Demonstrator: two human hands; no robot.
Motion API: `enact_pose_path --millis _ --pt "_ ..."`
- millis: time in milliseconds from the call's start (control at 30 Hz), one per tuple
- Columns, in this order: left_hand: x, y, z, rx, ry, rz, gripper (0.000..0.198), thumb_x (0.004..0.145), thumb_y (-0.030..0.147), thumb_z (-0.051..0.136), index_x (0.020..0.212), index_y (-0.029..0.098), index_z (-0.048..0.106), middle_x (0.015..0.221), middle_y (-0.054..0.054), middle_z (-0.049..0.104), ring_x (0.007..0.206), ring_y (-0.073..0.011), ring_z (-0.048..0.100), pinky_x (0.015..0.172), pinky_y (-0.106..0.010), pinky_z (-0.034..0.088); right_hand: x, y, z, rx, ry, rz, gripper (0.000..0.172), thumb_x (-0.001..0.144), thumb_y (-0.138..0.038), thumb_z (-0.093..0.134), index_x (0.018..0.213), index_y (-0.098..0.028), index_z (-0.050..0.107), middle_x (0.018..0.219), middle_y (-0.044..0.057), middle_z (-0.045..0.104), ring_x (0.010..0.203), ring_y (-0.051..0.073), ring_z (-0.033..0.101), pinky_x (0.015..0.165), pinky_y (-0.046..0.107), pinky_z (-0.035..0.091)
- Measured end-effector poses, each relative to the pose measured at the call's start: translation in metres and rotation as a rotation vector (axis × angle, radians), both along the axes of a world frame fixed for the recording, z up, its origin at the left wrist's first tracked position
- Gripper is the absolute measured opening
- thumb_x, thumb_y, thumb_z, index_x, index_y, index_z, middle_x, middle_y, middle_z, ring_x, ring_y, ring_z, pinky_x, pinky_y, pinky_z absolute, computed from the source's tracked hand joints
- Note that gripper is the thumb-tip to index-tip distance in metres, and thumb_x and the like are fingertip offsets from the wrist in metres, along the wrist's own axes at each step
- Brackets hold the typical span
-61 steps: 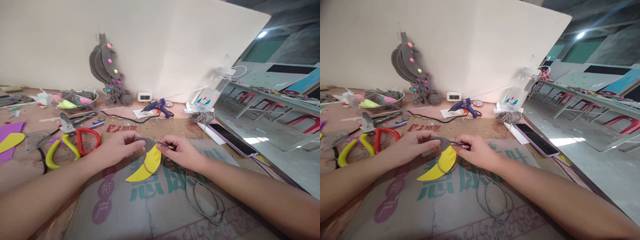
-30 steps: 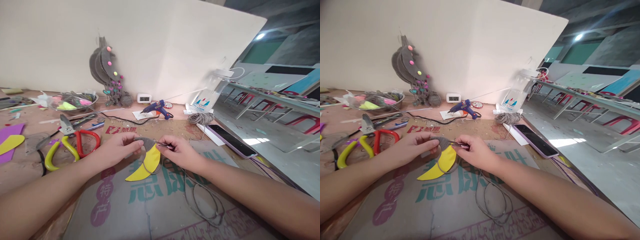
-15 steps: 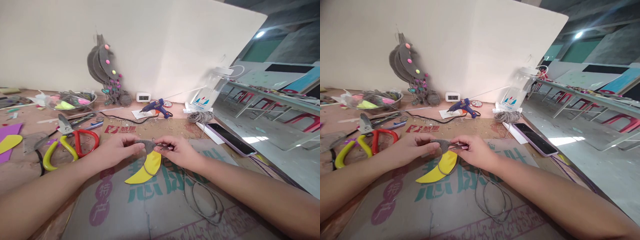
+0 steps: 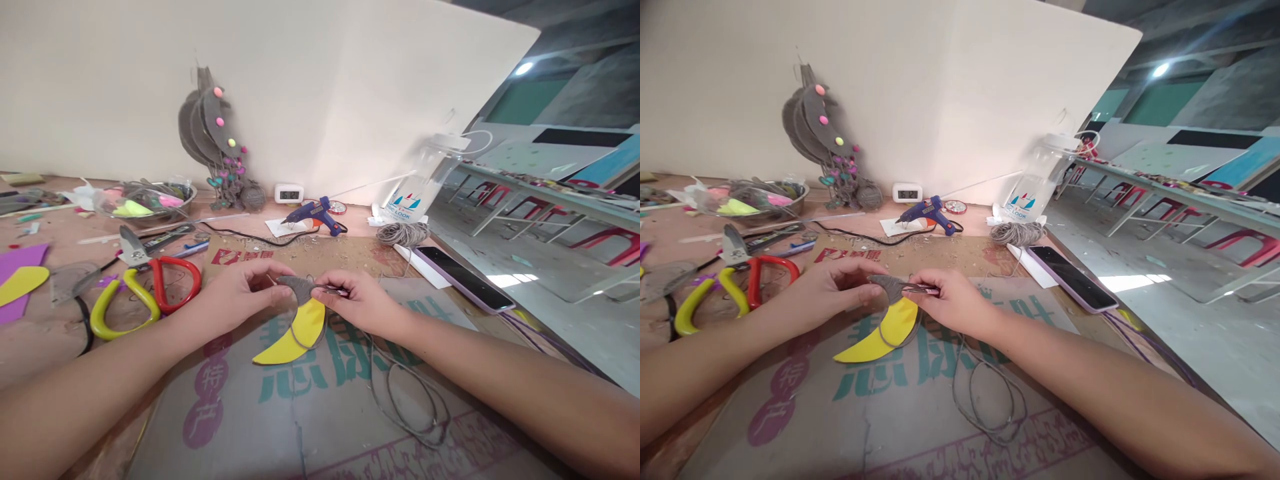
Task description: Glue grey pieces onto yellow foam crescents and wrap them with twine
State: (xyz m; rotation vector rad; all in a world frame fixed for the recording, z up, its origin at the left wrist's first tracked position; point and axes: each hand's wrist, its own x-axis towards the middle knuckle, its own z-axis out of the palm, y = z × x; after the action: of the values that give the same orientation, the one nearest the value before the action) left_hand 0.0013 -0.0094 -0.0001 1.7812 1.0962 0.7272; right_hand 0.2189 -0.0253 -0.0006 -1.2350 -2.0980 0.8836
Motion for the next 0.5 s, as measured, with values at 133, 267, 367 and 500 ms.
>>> enact_pose_path --millis 133,267,367,500 --pt "0.0003 -0.0031 0.0026 0.124 0.051 0.059 0.034 0.074 0.044 0.06 0.102 0.025 0.063 0.079 0.001 0.065 0.065 -0.0119 0.056 0.057 -0.021 0.046 0.0 0.0002 0.0006 0.006 -0.015 0.006 0.026 0.083 -0.038 0.05 0.079 -0.014 0.061 0.065 -0.001 0.051 0.058 0.008 0.043 0.052 0.018 0.035" --pt "0.0008 -0.0052 0.0047 0.224 0.11 0.072 0.028 0.078 0.04 0.055 0.099 0.026 0.066 0.082 0.001 0.066 0.068 -0.0123 0.058 0.059 -0.021 0.047 -0.0008 -0.0004 0.0018 -0.003 -0.008 0.011 0.026 0.084 -0.037 0.05 0.078 -0.014 0.06 0.062 -0.002 0.049 0.055 0.007 0.04 0.049 0.018 0.032" --pt "-0.0001 -0.0056 0.0042 0.295 0.159 0.06 0.029 0.079 0.039 0.053 0.102 0.027 0.065 0.086 0.001 0.067 0.073 -0.0137 0.059 0.064 -0.023 0.048 -0.0005 -0.0003 0.0018 -0.012 -0.002 0.011 0.027 0.084 -0.038 0.049 0.078 -0.014 0.06 0.062 -0.002 0.047 0.054 0.007 0.039 0.049 0.018 0.031" --pt "-0.0018 -0.0053 0.003 0.388 0.202 0.038 0.028 0.081 0.038 0.05 0.102 0.027 0.066 0.095 0.0 0.068 0.085 -0.0165 0.061 0.075 -0.026 0.048 0.0006 0.0005 0.001 -0.008 -0.02 0.014 0.029 0.084 -0.041 0.048 0.076 -0.015 0.059 0.062 -0.002 0.046 0.056 0.008 0.039 0.05 0.019 0.031"
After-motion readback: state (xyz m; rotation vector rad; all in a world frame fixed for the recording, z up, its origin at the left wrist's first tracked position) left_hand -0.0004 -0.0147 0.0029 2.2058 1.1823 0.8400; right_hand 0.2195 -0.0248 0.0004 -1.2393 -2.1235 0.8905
